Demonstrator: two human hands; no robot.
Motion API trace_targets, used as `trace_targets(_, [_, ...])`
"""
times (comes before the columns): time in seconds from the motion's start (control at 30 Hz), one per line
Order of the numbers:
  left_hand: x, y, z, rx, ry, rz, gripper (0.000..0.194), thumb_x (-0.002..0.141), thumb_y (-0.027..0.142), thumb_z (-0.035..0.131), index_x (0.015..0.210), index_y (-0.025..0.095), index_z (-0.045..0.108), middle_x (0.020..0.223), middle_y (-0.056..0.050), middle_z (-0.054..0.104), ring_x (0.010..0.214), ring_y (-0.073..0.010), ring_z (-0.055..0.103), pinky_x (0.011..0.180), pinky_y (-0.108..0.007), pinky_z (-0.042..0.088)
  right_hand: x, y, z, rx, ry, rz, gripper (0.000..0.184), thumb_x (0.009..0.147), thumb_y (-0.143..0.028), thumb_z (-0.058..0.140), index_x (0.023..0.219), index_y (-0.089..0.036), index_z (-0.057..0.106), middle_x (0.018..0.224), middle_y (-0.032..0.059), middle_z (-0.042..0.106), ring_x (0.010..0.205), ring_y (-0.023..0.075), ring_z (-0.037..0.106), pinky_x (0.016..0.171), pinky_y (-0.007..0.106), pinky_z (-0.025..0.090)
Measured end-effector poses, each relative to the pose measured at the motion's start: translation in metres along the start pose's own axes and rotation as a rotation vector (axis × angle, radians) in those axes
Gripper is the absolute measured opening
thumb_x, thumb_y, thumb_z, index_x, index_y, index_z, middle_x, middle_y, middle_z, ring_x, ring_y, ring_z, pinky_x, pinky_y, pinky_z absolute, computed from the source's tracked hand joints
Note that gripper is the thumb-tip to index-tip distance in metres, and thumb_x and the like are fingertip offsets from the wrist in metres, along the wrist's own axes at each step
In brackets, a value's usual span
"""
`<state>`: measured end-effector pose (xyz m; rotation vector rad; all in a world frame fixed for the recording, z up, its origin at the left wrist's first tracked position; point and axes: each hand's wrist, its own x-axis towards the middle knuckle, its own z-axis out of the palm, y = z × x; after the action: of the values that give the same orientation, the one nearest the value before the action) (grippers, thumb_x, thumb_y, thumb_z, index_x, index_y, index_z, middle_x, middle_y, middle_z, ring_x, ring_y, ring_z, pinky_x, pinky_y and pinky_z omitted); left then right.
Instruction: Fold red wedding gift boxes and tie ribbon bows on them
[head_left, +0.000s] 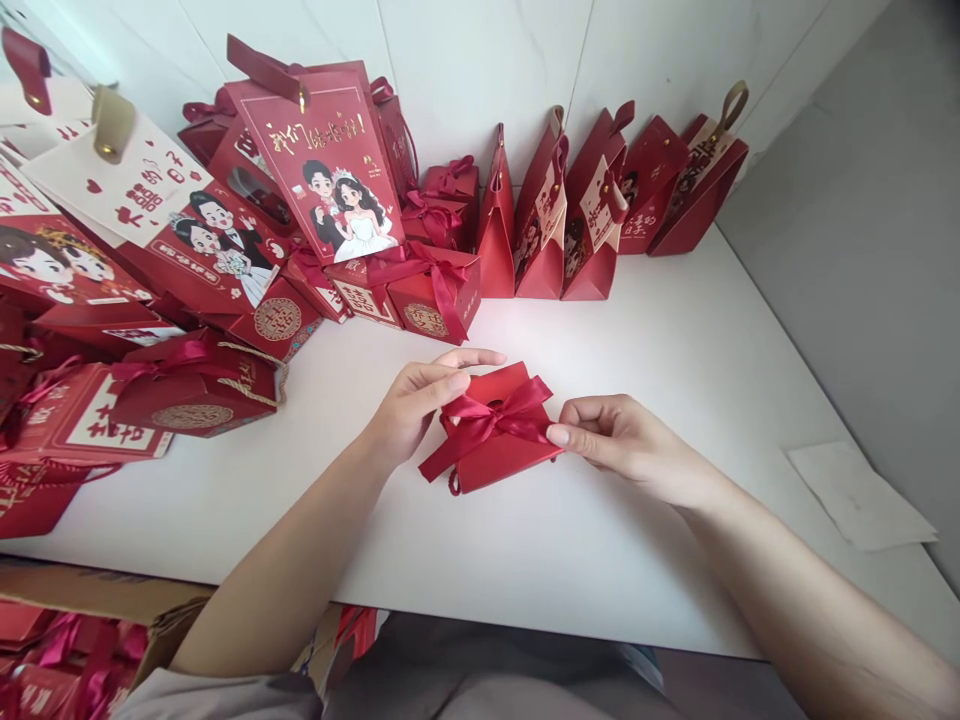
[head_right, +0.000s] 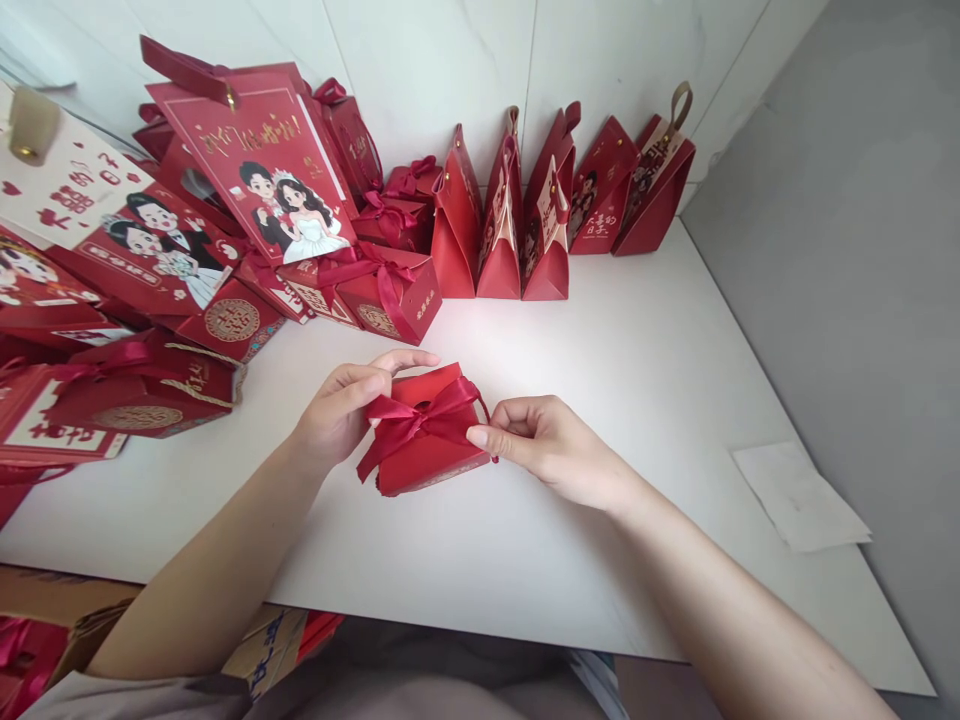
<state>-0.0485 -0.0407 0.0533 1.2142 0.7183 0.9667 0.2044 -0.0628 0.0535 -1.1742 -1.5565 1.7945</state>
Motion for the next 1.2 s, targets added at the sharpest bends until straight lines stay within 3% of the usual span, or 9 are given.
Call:
trace_targets(0.13, [0.0, -0.008, 0.006, -0.057, 0.083, -0.027, 0.044, 0.086, 0.039, 0.07, 0.052, 0.013, 0.059, 0.123, -0.009, 0.061, 0.111, -0.0248, 0.062, 0.084, -0.031, 0.053, -0.002, 0.0, 0.002, 0.047, -0.081, -0.021, 0.043, 0.084, -0.046, 0.075, 0.063, -0.018, 0.05, 0.054, -0.0037, 0.054, 0.044, 0.0078, 0.047, 0.042, 0.021, 0.036])
trace_targets(0.23, [0.001, -0.011, 0.01, -0.083, 0.169, -0.054, 0.043, 0.085, 0.037, 0.071, 0.053, 0.012, 0.056, 0.123, -0.008, 0.061, 0.102, -0.0205, 0.063, 0.079, -0.028, 0.052, -0.004, 0.002, 0.005, 0.041, -0.096, -0.084, 0.04, 0.088, -0.043, 0.071, 0.064, -0.019, 0.051, 0.06, -0.0019, 0.058, 0.049, 0.0102, 0.055, 0.046, 0.023, 0.045])
trace_targets(0.47, [0.002, -0.008, 0.014, -0.175, 0.273, -0.136, 0.036, 0.08, 0.045, 0.075, 0.065, 0.013, 0.068, 0.112, -0.01, 0.069, 0.091, -0.0205, 0.066, 0.074, -0.029, 0.052, -0.005, 0.009, 0.009, -0.311, 0.163, -0.513, 0.028, 0.094, -0.025, 0.063, 0.07, -0.019, 0.052, 0.061, -0.0047, 0.046, 0.052, 0.0068, 0.04, 0.05, 0.022, 0.034])
trace_targets(0.57, [0.001, -0.008, 0.015, -0.167, 0.278, -0.12, 0.036, 0.083, 0.047, 0.072, 0.07, 0.014, 0.072, 0.11, -0.009, 0.07, 0.081, -0.0168, 0.065, 0.072, -0.029, 0.052, -0.006, 0.007, 0.013, -0.446, 0.304, -0.681, 0.018, 0.092, -0.017, 0.065, 0.076, -0.019, 0.055, 0.069, -0.002, 0.054, 0.058, 0.0081, 0.045, 0.053, 0.023, 0.038])
trace_targets(0.7, [0.001, -0.009, 0.016, -0.138, 0.285, -0.073, 0.045, 0.085, 0.046, 0.071, 0.055, 0.013, 0.066, 0.12, -0.009, 0.067, 0.089, -0.0177, 0.066, 0.076, -0.029, 0.052, -0.009, 0.003, 0.021, -0.511, 0.455, -0.697, 0.006, 0.088, -0.019, 0.071, 0.089, -0.02, 0.065, 0.083, 0.0037, 0.063, 0.072, 0.0141, 0.057, 0.058, 0.026, 0.046])
trace_targets(0.8, [0.002, -0.009, 0.018, -0.114, 0.305, -0.074, 0.044, 0.084, 0.047, 0.071, 0.056, 0.013, 0.067, 0.122, -0.009, 0.066, 0.098, -0.0211, 0.066, 0.079, -0.029, 0.053, -0.009, 0.005, 0.027, -0.509, 0.484, -0.677, 0.006, 0.089, -0.021, 0.071, 0.095, -0.022, 0.071, 0.086, 0.0046, 0.064, 0.077, 0.0165, 0.062, 0.06, 0.028, 0.051])
trace_targets(0.9, [0.002, -0.01, 0.02, -0.109, 0.332, -0.08, 0.044, 0.084, 0.048, 0.071, 0.058, 0.013, 0.066, 0.123, -0.008, 0.066, 0.094, -0.0198, 0.067, 0.077, -0.029, 0.054, -0.009, 0.009, 0.028, -0.573, 0.483, -0.761, 0.015, 0.092, -0.015, 0.066, 0.101, -0.023, 0.072, 0.085, 0.0041, 0.065, 0.075, 0.0156, 0.063, 0.061, 0.028, 0.052])
trace_targets(1.07, [0.0, -0.01, 0.022, -0.167, 0.328, -0.154, 0.033, 0.083, 0.049, 0.072, 0.088, 0.016, 0.075, 0.088, -0.006, 0.071, 0.074, -0.0167, 0.066, 0.068, -0.027, 0.053, -0.009, 0.013, 0.023, -0.949, 0.528, -1.016, 0.026, 0.09, -0.005, 0.064, 0.108, -0.023, 0.067, 0.084, 0.0025, 0.068, 0.076, 0.0161, 0.063, 0.067, 0.033, 0.049])
trace_targets(1.2, [0.001, -0.009, 0.021, -0.208, 0.318, -0.181, 0.036, 0.082, 0.048, 0.073, 0.099, 0.016, 0.074, 0.086, -0.006, 0.07, 0.072, -0.0159, 0.066, 0.067, -0.026, 0.053, -0.01, 0.014, 0.018, -1.116, 0.487, -1.072, 0.026, 0.09, -0.003, 0.062, 0.11, -0.02, 0.064, 0.09, 0.0039, 0.071, 0.087, 0.0177, 0.065, 0.076, 0.035, 0.047])
